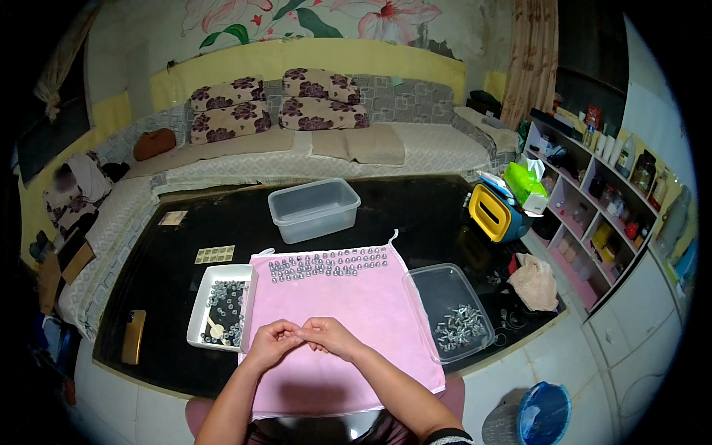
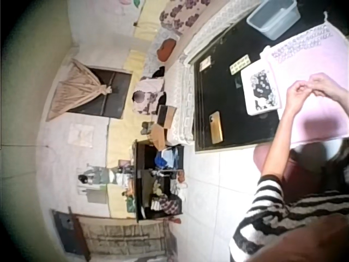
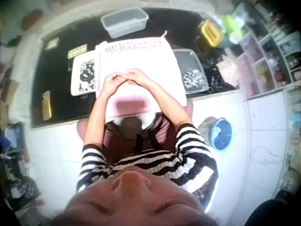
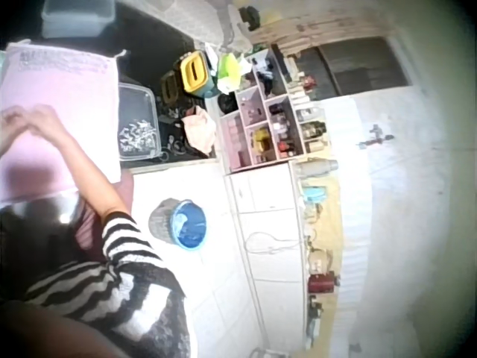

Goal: The person picks up a small metal piece and attaches a circular washer or component to it by hand, placing the assembled items onto a pink cloth.

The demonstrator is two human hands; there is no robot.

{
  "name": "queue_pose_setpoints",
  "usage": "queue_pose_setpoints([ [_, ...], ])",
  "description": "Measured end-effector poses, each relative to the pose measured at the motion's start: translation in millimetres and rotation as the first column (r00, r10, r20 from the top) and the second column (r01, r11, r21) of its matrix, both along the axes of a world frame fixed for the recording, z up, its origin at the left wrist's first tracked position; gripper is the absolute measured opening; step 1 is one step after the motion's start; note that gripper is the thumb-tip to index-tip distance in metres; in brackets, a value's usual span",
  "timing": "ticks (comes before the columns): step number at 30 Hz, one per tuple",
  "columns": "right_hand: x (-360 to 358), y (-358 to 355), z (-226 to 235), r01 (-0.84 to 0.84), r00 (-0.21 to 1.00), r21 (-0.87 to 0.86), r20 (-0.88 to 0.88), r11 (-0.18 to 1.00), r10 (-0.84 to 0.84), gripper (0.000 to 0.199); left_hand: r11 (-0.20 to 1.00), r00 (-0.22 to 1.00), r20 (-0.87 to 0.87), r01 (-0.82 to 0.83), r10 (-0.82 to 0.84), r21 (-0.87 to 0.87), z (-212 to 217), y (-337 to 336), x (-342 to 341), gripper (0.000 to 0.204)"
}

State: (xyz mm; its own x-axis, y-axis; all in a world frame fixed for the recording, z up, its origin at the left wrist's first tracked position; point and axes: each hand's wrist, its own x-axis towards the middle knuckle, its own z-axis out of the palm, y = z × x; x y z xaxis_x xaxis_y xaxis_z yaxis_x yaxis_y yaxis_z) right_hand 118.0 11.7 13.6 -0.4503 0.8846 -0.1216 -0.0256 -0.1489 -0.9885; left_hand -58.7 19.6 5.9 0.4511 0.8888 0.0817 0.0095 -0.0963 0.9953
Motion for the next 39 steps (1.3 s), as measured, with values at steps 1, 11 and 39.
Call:
queue_pose_setpoints([
  [1,2,0,0,0.003,1.0,-0.017,-0.007,1.0,-0.003,0.026,1.0,0.999,0.034,-0.016,0.016,0.0,1,-1,1,0.015],
  [11,84,50,10,0.598,0.791,0.062,-0.207,0.799,-0.575,0.01,0.956,0.962,-0.232,-0.077,0.146,0.283,1,0,0,0.028],
  [39,111,99,-14,0.122,0.434,0.893,0.345,0.434,-0.832,0.01,0.897,0.903,-0.403,0.049,0.148,0.439,9,-3,3,0.023],
])
